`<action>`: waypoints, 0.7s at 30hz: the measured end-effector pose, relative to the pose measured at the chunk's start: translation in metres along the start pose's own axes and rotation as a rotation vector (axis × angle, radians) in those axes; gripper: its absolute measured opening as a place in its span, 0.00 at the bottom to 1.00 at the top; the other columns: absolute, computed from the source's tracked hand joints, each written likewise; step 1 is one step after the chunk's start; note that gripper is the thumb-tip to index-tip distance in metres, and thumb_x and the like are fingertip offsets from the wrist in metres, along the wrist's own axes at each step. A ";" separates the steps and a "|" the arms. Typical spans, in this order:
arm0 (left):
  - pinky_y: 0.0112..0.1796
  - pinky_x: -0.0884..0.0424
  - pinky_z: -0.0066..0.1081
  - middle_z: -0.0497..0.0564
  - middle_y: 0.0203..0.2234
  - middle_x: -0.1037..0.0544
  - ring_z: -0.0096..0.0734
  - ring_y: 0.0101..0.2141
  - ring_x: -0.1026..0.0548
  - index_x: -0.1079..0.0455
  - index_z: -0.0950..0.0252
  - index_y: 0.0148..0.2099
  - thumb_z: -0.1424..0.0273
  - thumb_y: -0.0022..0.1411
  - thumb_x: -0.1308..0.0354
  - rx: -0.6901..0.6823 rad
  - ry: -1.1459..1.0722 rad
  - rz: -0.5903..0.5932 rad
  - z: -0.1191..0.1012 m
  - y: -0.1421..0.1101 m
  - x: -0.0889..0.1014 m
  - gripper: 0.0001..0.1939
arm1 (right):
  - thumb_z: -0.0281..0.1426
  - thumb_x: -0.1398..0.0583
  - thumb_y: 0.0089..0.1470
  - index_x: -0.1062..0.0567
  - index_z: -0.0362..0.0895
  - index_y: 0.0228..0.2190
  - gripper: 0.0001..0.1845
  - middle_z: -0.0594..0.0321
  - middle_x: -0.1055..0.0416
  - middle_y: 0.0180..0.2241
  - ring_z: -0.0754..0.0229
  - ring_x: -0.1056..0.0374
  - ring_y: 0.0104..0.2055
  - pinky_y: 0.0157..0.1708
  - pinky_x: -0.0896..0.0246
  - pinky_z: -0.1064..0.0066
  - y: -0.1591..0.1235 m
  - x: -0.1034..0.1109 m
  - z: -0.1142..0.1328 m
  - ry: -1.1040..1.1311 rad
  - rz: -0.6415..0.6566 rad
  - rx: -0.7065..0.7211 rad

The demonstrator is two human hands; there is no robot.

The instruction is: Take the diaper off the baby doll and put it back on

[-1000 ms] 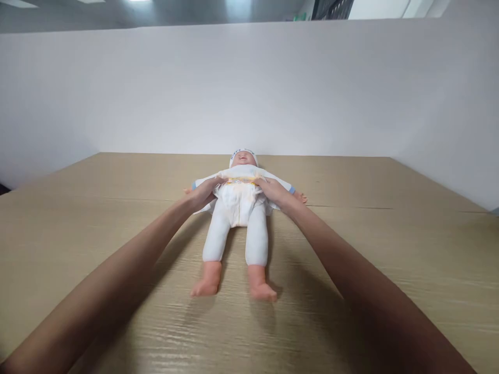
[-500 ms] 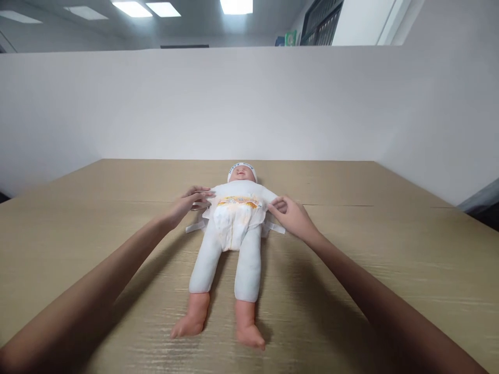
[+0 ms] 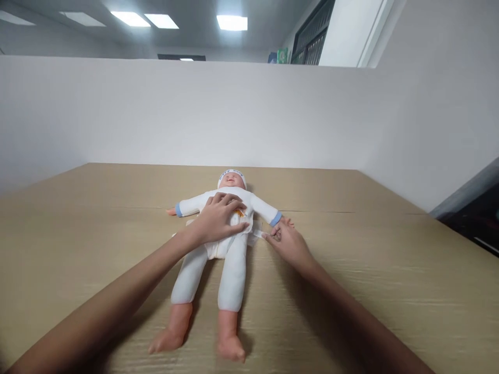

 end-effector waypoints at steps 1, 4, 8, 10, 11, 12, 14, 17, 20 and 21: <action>0.63 0.33 0.58 0.57 0.60 0.22 0.60 0.62 0.32 0.22 0.57 0.59 0.47 0.68 0.35 0.001 0.006 -0.002 0.001 -0.001 -0.001 0.26 | 0.55 0.37 0.60 0.26 0.48 0.36 0.23 0.62 0.25 0.30 0.54 0.30 0.31 0.32 0.43 0.66 0.000 0.001 0.000 -0.001 -0.002 -0.001; 0.63 0.33 0.59 0.56 0.59 0.22 0.60 0.62 0.32 0.22 0.56 0.59 0.47 0.66 0.33 0.004 -0.006 -0.011 0.003 -0.003 0.000 0.27 | 0.55 0.35 0.58 0.26 0.48 0.37 0.23 0.63 0.26 0.29 0.54 0.32 0.31 0.32 0.46 0.67 0.000 0.001 -0.002 0.019 0.029 -0.040; 0.63 0.33 0.60 0.57 0.60 0.22 0.61 0.62 0.33 0.22 0.57 0.59 0.47 0.66 0.33 0.013 0.009 -0.008 0.002 -0.003 0.000 0.27 | 0.54 0.35 0.57 0.29 0.48 0.29 0.22 0.63 0.29 0.25 0.54 0.35 0.29 0.32 0.51 0.67 -0.002 -0.005 0.002 0.078 0.121 -0.083; 0.62 0.33 0.60 0.57 0.60 0.22 0.62 0.61 0.33 0.22 0.57 0.60 0.47 0.66 0.33 0.017 0.018 -0.004 0.002 -0.003 -0.001 0.28 | 0.56 0.37 0.57 0.33 0.48 0.25 0.26 0.65 0.33 0.23 0.56 0.38 0.28 0.32 0.51 0.67 -0.002 -0.005 0.007 0.136 0.172 -0.075; 0.62 0.33 0.60 0.57 0.60 0.22 0.62 0.62 0.33 0.23 0.57 0.60 0.47 0.66 0.33 0.018 0.017 -0.003 0.002 -0.003 -0.001 0.28 | 0.57 0.39 0.58 0.34 0.48 0.24 0.28 0.65 0.34 0.22 0.57 0.39 0.28 0.32 0.50 0.67 -0.001 -0.003 0.011 0.177 0.203 -0.066; 0.62 0.33 0.60 0.57 0.60 0.22 0.61 0.62 0.33 0.23 0.57 0.60 0.47 0.65 0.33 0.019 0.013 -0.003 0.003 -0.003 -0.001 0.28 | 0.59 0.41 0.59 0.35 0.48 0.23 0.29 0.65 0.35 0.22 0.58 0.39 0.28 0.32 0.49 0.67 0.002 0.001 0.016 0.223 0.231 -0.056; 0.63 0.34 0.59 0.57 0.62 0.23 0.61 0.62 0.33 0.23 0.56 0.60 0.46 0.65 0.32 0.025 0.002 -0.004 0.003 -0.004 -0.001 0.28 | 0.61 0.44 0.60 0.34 0.47 0.24 0.31 0.66 0.35 0.24 0.59 0.40 0.28 0.32 0.47 0.68 0.012 0.011 0.028 0.317 0.280 -0.042; 0.63 0.34 0.59 0.57 0.62 0.24 0.62 0.62 0.33 0.25 0.58 0.60 0.47 0.64 0.32 0.039 0.001 0.003 0.002 -0.006 -0.002 0.29 | 0.61 0.40 0.58 0.33 0.47 0.25 0.30 0.68 0.37 0.23 0.62 0.43 0.26 0.29 0.49 0.69 0.037 0.021 0.054 0.415 0.311 -0.039; 0.61 0.33 0.60 0.60 0.61 0.24 0.64 0.61 0.33 0.30 0.61 0.65 0.47 0.64 0.32 0.062 -0.008 0.021 0.002 -0.006 -0.005 0.35 | 0.57 0.38 0.57 0.34 0.47 0.23 0.29 0.69 0.37 0.22 0.63 0.43 0.26 0.29 0.48 0.69 0.062 0.012 0.090 0.451 0.297 -0.002; 0.61 0.33 0.61 0.61 0.62 0.24 0.65 0.61 0.34 0.32 0.62 0.66 0.48 0.63 0.32 0.069 -0.024 0.025 0.003 -0.005 -0.005 0.37 | 0.55 0.38 0.58 0.34 0.47 0.23 0.27 0.68 0.36 0.23 0.63 0.41 0.27 0.30 0.47 0.69 0.068 0.006 0.102 0.454 0.280 0.013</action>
Point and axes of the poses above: each hand's wrist, its own y-axis towards the middle knuckle, its own x-axis out of the back of the hand, z = x × y, the point moved 9 cm from there along y, towards the middle knuckle
